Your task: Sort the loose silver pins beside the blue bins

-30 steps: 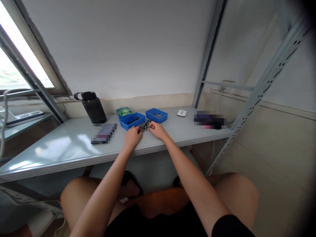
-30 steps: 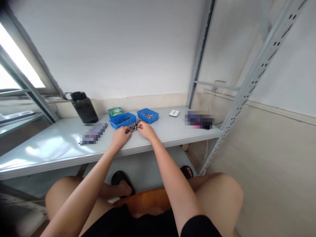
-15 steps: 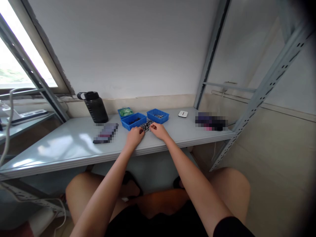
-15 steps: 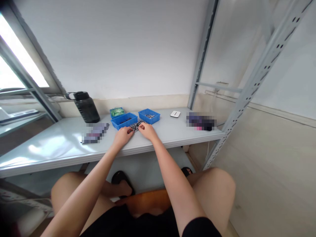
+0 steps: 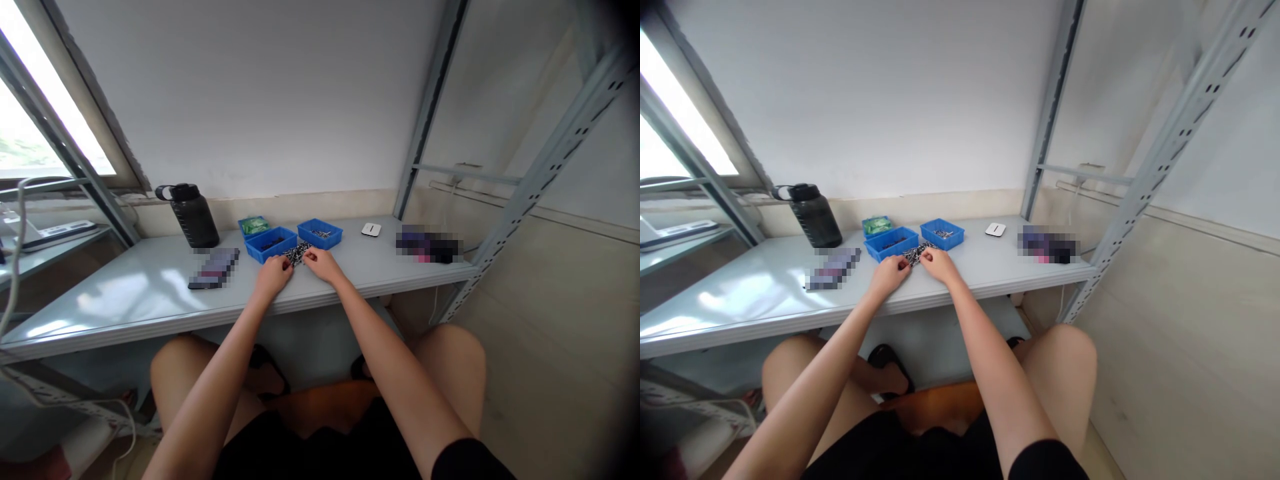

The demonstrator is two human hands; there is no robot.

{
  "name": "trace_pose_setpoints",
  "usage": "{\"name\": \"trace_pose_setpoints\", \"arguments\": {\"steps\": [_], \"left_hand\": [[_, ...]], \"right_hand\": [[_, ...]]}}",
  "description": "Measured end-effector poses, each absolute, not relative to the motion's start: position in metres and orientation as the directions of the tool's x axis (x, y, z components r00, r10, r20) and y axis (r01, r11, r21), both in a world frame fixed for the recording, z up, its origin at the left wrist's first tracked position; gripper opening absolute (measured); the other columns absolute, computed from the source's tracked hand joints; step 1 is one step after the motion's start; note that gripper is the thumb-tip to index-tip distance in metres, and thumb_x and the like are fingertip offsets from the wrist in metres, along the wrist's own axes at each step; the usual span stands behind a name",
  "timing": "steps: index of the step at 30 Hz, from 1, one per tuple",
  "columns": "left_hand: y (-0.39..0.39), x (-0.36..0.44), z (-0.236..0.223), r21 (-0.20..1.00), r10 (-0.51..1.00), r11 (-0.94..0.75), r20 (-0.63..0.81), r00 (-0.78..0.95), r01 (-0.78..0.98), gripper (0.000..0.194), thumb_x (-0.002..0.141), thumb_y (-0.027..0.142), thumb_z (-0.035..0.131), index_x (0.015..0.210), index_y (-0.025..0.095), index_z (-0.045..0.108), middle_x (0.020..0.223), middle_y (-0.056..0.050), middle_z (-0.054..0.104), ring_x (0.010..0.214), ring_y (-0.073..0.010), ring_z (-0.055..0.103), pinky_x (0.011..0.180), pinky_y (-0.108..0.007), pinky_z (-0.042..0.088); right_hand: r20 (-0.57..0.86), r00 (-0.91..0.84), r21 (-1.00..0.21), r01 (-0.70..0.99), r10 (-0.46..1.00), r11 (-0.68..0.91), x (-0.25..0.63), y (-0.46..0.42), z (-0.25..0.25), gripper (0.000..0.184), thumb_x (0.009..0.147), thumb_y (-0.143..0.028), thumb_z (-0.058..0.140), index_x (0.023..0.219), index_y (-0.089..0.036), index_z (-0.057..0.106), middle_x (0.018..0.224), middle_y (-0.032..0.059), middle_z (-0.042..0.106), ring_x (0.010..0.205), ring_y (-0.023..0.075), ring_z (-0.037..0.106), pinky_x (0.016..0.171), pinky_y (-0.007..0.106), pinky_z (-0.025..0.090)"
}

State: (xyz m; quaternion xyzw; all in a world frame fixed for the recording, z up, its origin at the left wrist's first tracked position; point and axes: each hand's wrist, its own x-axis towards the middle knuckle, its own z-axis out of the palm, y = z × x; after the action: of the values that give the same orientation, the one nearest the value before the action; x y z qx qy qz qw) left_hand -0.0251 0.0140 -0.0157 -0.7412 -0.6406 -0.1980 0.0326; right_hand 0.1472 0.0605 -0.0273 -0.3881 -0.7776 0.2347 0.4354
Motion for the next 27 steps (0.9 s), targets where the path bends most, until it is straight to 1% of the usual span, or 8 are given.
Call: {"name": "trace_pose_setpoints", "arguments": {"steps": [13,21,27], "left_hand": [[0.0127,-0.0248,-0.0147,0.225,0.930,-0.216,0.344,0.130,0.950,0.022,0.092,0.032,0.056,0.104,0.014,0.061,0.106,-0.007,0.064,0.095,-0.0191,0.062,0.084,-0.041,0.052],[0.0105,-0.0226,-0.0128,0.229,0.934,-0.188,0.342,0.101,0.955,0.022,0.092,0.033,0.055,0.104,0.015,0.061,0.106,-0.006,0.063,0.095,-0.0192,0.062,0.084,-0.041,0.051],[0.0104,-0.0228,-0.0148,0.241,0.950,-0.101,0.311,0.022,0.965,0.024,0.093,0.035,0.055,0.103,0.015,0.062,0.103,-0.006,0.064,0.091,-0.0183,0.062,0.081,-0.039,0.052]], "right_hand": [[0.498,-0.323,-0.695,0.406,0.805,0.593,0.1468,0.0617,-0.0275,0.014,0.082,-0.027,0.053,0.077,-0.017,0.062,0.073,0.0006,0.064,0.069,0.0139,0.055,0.067,0.024,0.039],[0.494,-0.320,-0.696,0.412,0.809,0.588,0.1472,0.0613,-0.0271,0.014,0.081,-0.027,0.053,0.077,-0.017,0.063,0.071,-0.0001,0.063,0.068,0.0138,0.054,0.066,0.024,0.039],[0.491,-0.316,-0.695,0.420,0.812,0.583,0.1466,0.0601,-0.0266,0.014,0.081,-0.027,0.053,0.077,-0.018,0.063,0.070,-0.0004,0.063,0.067,0.0139,0.055,0.066,0.024,0.039]]}}
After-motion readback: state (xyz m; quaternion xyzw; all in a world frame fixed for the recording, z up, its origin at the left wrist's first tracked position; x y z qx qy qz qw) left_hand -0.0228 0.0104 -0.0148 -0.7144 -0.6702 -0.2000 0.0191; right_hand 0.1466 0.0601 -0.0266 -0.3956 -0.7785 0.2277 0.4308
